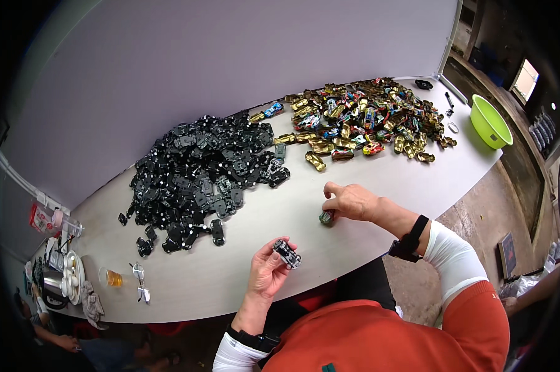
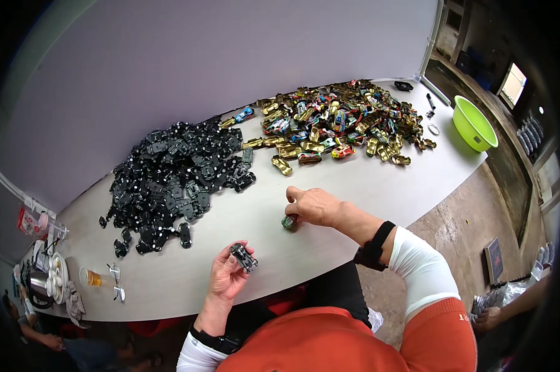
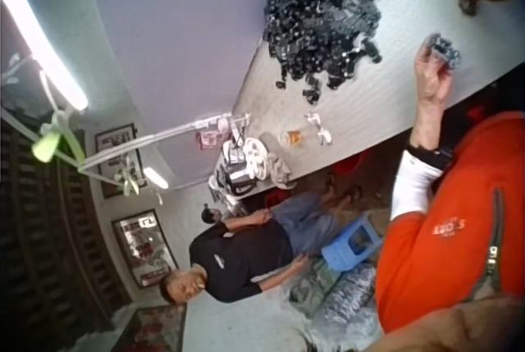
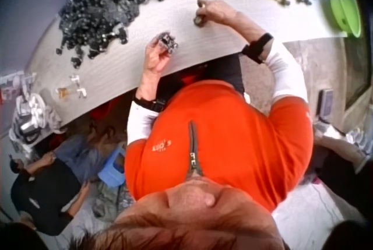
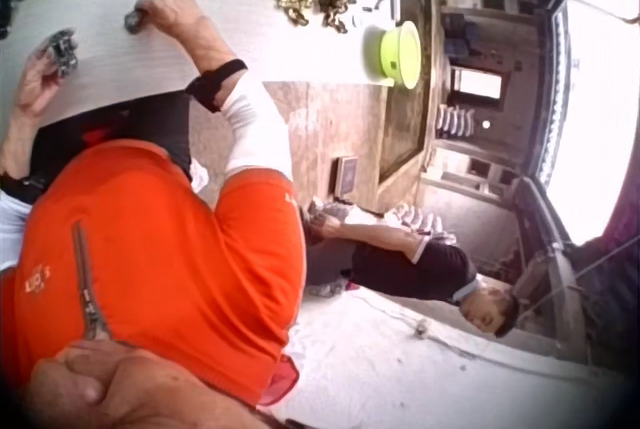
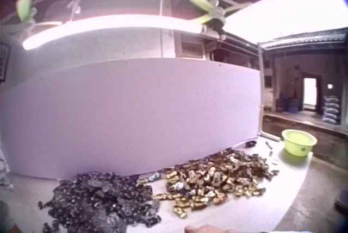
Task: The person assembles small keychains by hand at a workbench. They pick up a black plastic base and a small metal car charm, then press the two parts together to form a complete unit. The person repeats this process with multiple items, handling them one at a time.
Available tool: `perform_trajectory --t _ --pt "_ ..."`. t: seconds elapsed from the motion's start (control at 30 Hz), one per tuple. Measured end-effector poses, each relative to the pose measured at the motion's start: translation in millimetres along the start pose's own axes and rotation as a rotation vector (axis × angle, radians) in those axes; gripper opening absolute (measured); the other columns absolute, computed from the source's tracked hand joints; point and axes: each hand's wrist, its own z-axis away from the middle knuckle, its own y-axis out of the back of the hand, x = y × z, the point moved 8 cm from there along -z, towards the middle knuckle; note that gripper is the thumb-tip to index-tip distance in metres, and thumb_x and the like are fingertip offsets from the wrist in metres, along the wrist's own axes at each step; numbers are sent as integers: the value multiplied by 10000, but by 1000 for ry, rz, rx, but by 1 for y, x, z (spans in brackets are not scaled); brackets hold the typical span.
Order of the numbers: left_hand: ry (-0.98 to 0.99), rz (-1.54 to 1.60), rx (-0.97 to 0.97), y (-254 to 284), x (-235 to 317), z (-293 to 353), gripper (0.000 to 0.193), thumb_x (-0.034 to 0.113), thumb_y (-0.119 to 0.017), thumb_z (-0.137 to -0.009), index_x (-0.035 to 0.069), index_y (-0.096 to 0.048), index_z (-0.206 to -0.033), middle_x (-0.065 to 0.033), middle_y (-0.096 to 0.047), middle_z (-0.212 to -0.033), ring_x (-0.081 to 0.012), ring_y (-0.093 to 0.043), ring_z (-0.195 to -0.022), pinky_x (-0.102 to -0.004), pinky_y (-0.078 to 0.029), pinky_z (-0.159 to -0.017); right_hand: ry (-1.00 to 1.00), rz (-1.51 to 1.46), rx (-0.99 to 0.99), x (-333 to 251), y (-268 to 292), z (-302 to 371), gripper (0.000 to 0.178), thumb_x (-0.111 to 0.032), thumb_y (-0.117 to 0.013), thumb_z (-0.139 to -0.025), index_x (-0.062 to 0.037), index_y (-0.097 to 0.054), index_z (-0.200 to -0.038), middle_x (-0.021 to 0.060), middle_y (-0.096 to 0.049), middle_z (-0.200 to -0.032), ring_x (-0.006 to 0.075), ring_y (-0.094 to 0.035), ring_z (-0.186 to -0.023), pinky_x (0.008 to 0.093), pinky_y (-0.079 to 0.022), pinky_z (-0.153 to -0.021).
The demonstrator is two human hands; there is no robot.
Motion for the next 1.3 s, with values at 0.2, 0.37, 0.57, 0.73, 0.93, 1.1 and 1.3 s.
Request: perform_trajectory --t 0.2,0.37,0.57,0.73,0.93,1.1,1.3 --pt "-258 -139 27 -20 25 0 356 74 -632 -813 -42 -512 -1127 -189 -582 -1055 -208 -608 -879 -291 -534 -703 -252 -1007 200 -41 3 7 254 -36 -678 -751 -21 -561 -976 74 -605 -851 170 -616 -703 279 -499 -605" --pt "-314 -248 17 -36 40 6 386 78 -645 -806 -48 -490 -1137 -159 -581 -1031 -187 -595 -869 -298 -522 -725 -211 -1426 223 -79 16 8 251 -10 -637 -797 11 -527 -1021 68 -616 -813 127 -620 -730 251 -512 -641" --pt "-352 -332 19 -47 44 8 415 69 -660 -792 -54 -483 -1147 -154 -581 -1030 -177 -587 -872 -292 -518 -732 -121 -1168 299 -89 28 12 203 35 -634 -766 18 -513 -928 75 -619 -760 129 -625 -677 262 -507 -642" --pt "-352 -386 0 -52 42 9 410 58 -660 -790 -56 -489 -1144 -144 -582 -1029 -177 -577 -895 -293 -509 -751 -145 -1087 300 -94 33 14 210 20 -666 -737 20 -530 -897 80 -608 -741 138 -624 -646 262 -503 -597" --pt "-344 -443 -24 -60 41 11 389 27 -649 -790 -56 -496 -1138 -131 -588 -1025 -166 -565 -926 -278 -484 -810 -117 -864 317 -103 44 14 244 -10 -694 -710 23 -534 -892 104 -581 -731 188 -619 -654 304 -503 -591" --pt "-412 -572 -59 -67 40 13 373 8 -660 -775 -45 -520 -1116 -78 -564 -1017 -156 -562 -933 -271 -483 -812 29 -642 417 -117 52 15 318 -41 -692 -714 0 -519 -978 136 -567 -796 267 -595 -672 360 -500 -606" --pt "-453 -600 -91 -79 49 20 366 11 -677 -757 -36 -549 -1097 -62 -538 -1023 -153 -562 -936 -268 -493 -814 66 -645 341 -135 61 16 377 -41 -653 -758 -74 -493 -1097 113 -549 -831 239 -583 -631 331 -496 -576"
